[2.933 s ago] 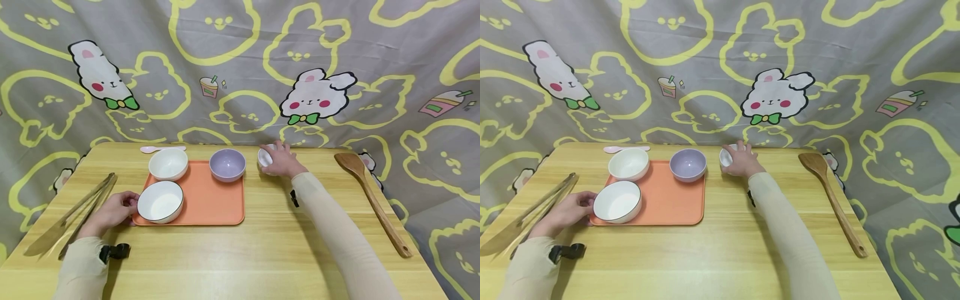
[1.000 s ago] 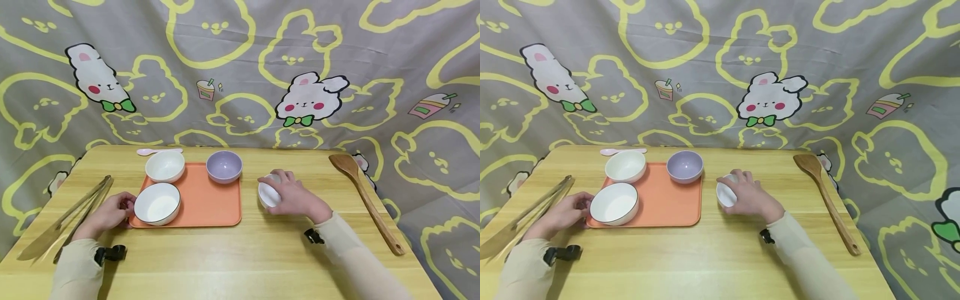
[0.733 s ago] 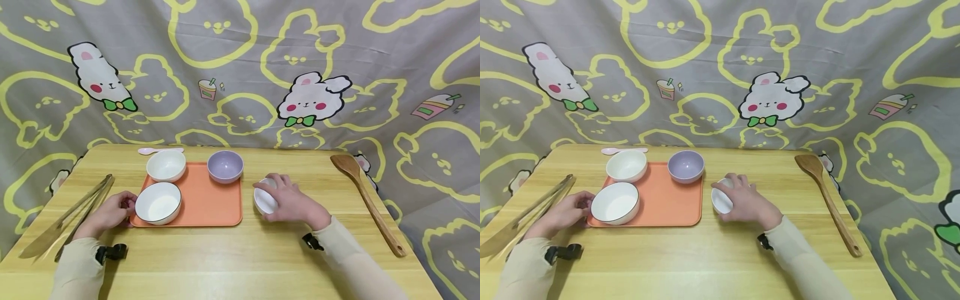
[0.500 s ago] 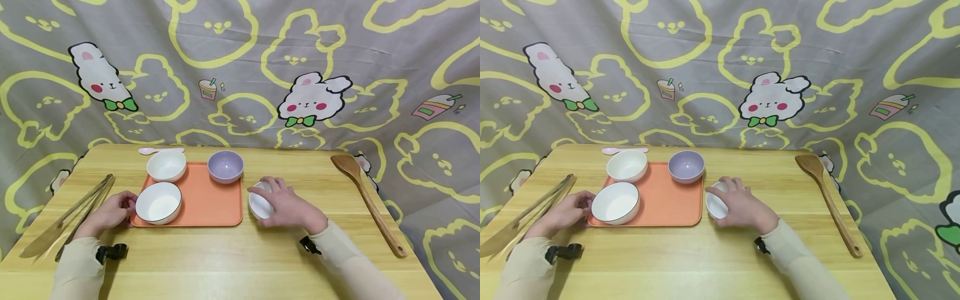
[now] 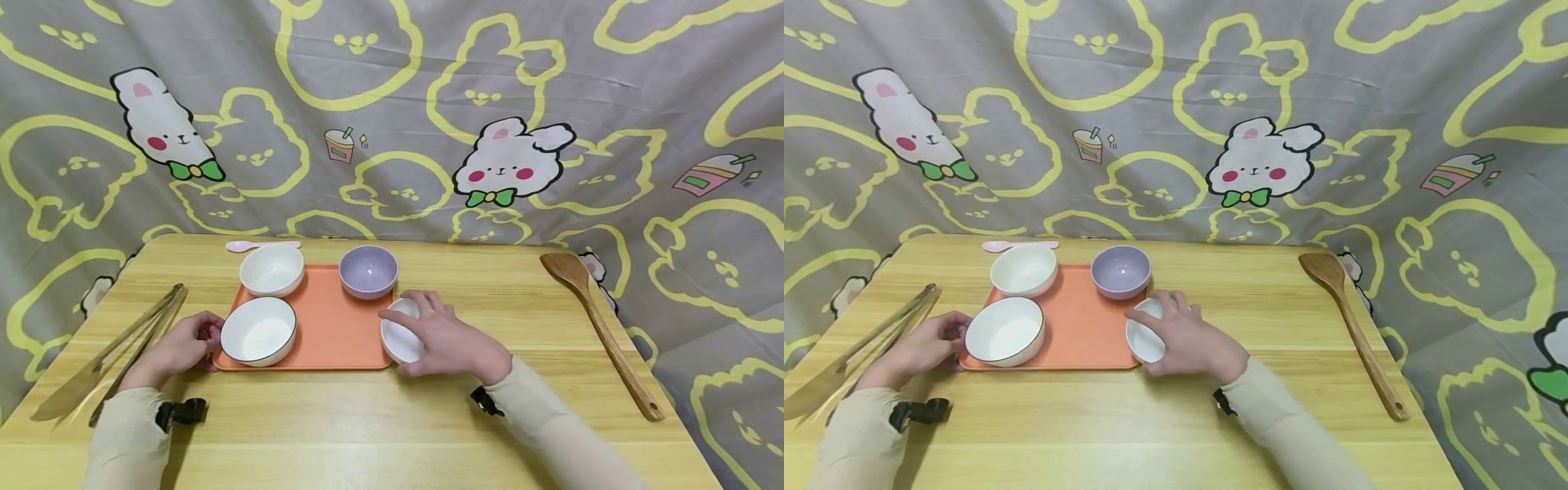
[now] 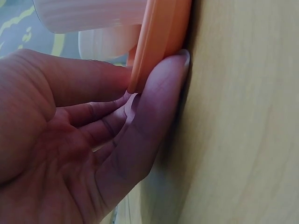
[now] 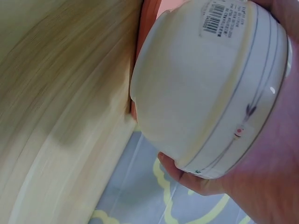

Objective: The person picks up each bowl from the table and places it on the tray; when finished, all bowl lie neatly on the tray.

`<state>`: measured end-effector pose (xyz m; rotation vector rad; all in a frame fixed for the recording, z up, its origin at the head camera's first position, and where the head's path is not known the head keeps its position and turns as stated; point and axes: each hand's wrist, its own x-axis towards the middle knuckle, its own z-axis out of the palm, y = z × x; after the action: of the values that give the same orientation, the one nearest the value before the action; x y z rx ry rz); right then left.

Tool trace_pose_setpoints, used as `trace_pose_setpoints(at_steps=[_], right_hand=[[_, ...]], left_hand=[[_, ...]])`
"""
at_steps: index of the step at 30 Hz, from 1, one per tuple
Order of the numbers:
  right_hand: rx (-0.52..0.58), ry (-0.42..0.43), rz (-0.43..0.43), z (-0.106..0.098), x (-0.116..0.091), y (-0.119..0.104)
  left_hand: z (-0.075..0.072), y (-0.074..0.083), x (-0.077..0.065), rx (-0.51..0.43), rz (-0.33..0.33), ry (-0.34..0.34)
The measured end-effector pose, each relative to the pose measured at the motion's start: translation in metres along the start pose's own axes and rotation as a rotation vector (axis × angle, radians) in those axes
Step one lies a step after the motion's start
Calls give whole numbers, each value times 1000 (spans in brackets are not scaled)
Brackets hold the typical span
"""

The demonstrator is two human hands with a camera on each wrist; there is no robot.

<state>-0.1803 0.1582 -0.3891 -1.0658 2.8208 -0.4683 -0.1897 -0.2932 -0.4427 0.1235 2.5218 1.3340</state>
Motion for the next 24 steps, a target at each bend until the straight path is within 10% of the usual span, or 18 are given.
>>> trace_pose_setpoints(at_steps=[24], right_hand=[[-20, 2, -96, 23, 43, -32]], left_hand=[[0, 0, -1, 17, 3, 13]])
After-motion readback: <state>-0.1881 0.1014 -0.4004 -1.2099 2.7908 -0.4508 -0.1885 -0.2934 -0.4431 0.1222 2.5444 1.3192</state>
